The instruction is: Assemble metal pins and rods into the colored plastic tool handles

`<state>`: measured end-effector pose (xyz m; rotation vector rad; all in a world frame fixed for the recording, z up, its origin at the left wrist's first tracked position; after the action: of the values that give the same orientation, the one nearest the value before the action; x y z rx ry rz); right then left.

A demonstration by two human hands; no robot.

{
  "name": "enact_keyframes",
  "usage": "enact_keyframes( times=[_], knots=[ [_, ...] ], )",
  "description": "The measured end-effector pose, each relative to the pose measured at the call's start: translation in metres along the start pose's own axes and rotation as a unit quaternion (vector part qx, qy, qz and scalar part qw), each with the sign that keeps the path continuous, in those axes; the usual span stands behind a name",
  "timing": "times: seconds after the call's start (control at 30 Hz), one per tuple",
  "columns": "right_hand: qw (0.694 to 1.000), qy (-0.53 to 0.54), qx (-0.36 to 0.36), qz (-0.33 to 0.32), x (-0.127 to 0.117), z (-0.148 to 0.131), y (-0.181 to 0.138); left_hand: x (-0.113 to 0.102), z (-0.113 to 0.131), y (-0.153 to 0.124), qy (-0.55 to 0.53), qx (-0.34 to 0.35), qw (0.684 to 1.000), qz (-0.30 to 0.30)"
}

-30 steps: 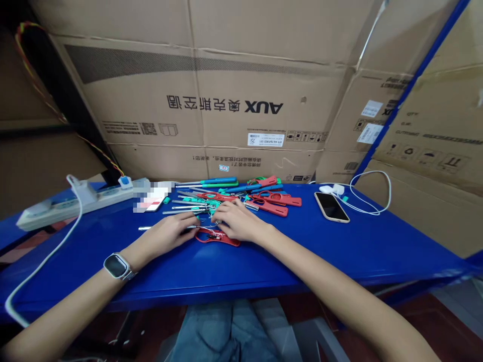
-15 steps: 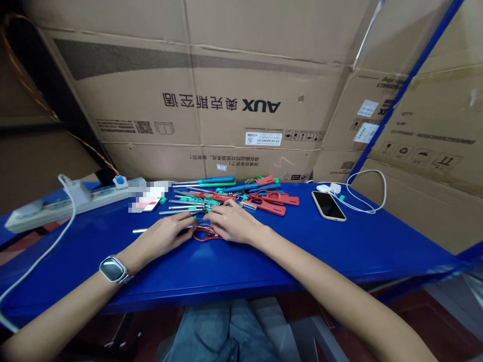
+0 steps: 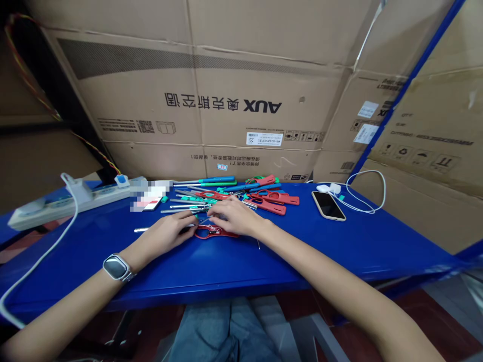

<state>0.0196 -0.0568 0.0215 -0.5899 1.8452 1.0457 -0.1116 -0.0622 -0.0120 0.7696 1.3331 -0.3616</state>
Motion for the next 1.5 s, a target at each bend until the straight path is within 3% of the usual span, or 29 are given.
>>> enact_keyframes(
  times=[0.2,0.37,0.63,0.9,1.03,1.27,1.5],
  knots=[
    [0.989,0.104,0.102,-0.003,0.003,0.011,-0.002,0.002,0.000,0.000,-0.001,-0.004,1.000,-0.003],
    [0.973,0.163,0.154,0.061,0.012,0.019,-0.013,0.002,0.000,0.000,-0.002,-0.003,1.000,-0.004],
    [0.987,0.117,0.100,0.051,0.008,0.003,-0.029,0.001,-0.001,0.001,-0.021,0.003,1.000,-0.013],
    [0.980,0.102,0.167,0.023,0.005,0.018,-0.038,0.002,-0.001,0.001,0.004,0.005,1.000,-0.005],
    [0.988,0.074,0.139,-0.009,0.008,0.013,-0.034,0.001,-0.002,0.001,0.012,0.006,1.000,-0.002],
    [0.990,0.041,0.131,0.018,0.001,0.007,-0.030,0.000,-0.001,-0.001,0.009,0.006,1.000,-0.001],
    [0.986,0.060,0.155,0.025,0.012,0.004,-0.033,-0.004,0.002,0.000,0.013,0.024,0.999,0.021]
  ],
)
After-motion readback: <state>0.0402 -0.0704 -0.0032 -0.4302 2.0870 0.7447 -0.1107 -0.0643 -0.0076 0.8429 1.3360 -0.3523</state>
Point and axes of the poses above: each hand's wrist, its own y-axis towards the middle knuckle, its own x-axis out of the palm, z = x × y, the point moved 8 cm from there along y, towards the middle knuckle
